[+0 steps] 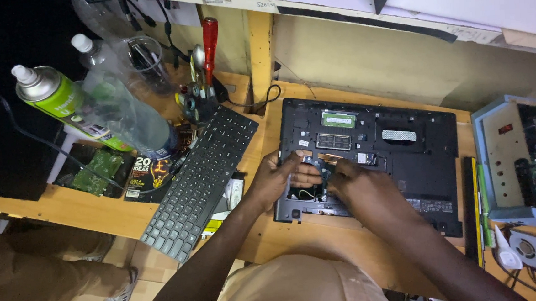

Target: Disassembling a laptop to access internal components, including removing the keyboard and unscrewing the motherboard.

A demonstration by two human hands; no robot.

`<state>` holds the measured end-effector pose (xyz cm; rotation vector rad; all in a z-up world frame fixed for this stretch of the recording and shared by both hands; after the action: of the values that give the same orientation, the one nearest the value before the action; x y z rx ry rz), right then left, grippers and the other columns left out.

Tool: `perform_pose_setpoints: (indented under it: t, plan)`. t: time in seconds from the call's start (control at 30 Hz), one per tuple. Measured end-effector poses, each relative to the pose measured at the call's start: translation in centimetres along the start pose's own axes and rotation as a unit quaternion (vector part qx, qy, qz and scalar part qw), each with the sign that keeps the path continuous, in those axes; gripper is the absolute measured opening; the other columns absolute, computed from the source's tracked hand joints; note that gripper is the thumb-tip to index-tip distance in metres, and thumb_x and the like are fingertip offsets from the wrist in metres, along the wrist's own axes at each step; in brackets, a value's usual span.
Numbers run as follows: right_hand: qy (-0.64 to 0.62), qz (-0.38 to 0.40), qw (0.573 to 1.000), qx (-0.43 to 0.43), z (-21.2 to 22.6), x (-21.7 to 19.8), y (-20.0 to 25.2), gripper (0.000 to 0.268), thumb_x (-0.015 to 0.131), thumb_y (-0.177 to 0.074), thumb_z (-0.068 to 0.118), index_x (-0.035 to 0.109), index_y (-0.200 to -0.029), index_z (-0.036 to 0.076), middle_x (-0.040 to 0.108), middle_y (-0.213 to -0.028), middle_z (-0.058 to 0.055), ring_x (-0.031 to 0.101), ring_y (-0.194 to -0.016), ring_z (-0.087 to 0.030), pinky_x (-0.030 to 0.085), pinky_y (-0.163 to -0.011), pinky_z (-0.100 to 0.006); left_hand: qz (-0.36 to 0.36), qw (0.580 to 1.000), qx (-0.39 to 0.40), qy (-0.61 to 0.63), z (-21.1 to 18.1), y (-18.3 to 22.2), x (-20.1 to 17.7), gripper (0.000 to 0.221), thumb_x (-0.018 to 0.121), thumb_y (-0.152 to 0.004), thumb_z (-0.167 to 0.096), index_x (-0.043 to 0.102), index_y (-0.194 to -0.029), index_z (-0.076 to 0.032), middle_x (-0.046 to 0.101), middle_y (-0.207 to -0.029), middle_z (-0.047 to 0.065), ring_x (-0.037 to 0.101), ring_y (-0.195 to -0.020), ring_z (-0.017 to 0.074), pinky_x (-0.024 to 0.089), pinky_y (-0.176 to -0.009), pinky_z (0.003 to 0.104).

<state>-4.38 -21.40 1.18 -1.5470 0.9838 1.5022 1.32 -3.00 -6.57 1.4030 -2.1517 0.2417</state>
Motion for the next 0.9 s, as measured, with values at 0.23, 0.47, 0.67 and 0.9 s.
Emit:
perform_pose_setpoints:
  t: [0.23,0.47,0.67,0.9]
  plan:
    - [0.091,0.049,0.994,-0.037,2.1,-1.8,-1.3,0.027,0.067,-0.091,0.018,0.071,-0.117,0.012,0.067,-0.118,-0.013,0.078,-0.068,-0.025,0.064,-0.056,-0.038,0.01,1.0,0.008,0.009,0.3,-0.2,0.0,0.021,0.058,-0.103,-0.026,0.059,-0.11,-0.006,0.072,-0.099,0.034,0.075,-0.089,0.0385,0.063,-0.078,0.043]
    - [0.109,0.059,0.99,-0.073,1.6,-0.7,-2.8,0.027,0.062,-0.09,0.01,0.067,-0.116,0.001,0.069,-0.105,-0.02,0.078,-0.064,-0.03,0.06,-0.05,-0.039,0.007,1.0,0.013,-0.011,-0.8,0.6,0.5,0.021,0.059,-0.104,-0.027,0.054,-0.108,-0.007,0.073,-0.1,0.032,0.075,-0.088,0.0356,0.064,-0.077,0.042]
    - [0.08,0.087,0.982,-0.145,0.3,0.2,-2.9,0.024,0.059,-0.089,0.014,0.066,-0.109,0.002,0.072,-0.087,-0.02,0.076,-0.061,-0.032,0.058,-0.05,-0.043,0.008,1.0,0.007,-0.022,-0.9,0.6,1.2,0.017,0.06,-0.103,-0.027,0.054,-0.107,-0.011,0.075,-0.098,0.028,0.076,-0.087,0.033,0.063,-0.077,0.041]
    - [0.015,0.114,0.98,-0.163,-1.3,1.6,-3.6,0.026,0.055,-0.092,0.02,0.065,-0.106,0.0,0.071,-0.084,-0.021,0.075,-0.067,-0.034,0.057,-0.054,-0.043,0.013,1.0,0.013,-0.013,-0.7,0.6,0.4,0.014,0.058,-0.105,-0.024,0.054,-0.107,-0.012,0.075,-0.098,0.028,0.076,-0.087,0.0324,0.064,-0.077,0.039]
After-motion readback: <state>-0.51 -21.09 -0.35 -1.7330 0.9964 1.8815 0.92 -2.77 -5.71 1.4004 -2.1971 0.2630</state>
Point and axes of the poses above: each hand's wrist, its own y-axis away from the middle knuckle, its own x-axis out of the palm, z = x × y, the point moved 2 cm from there along -y, towards the middle knuckle
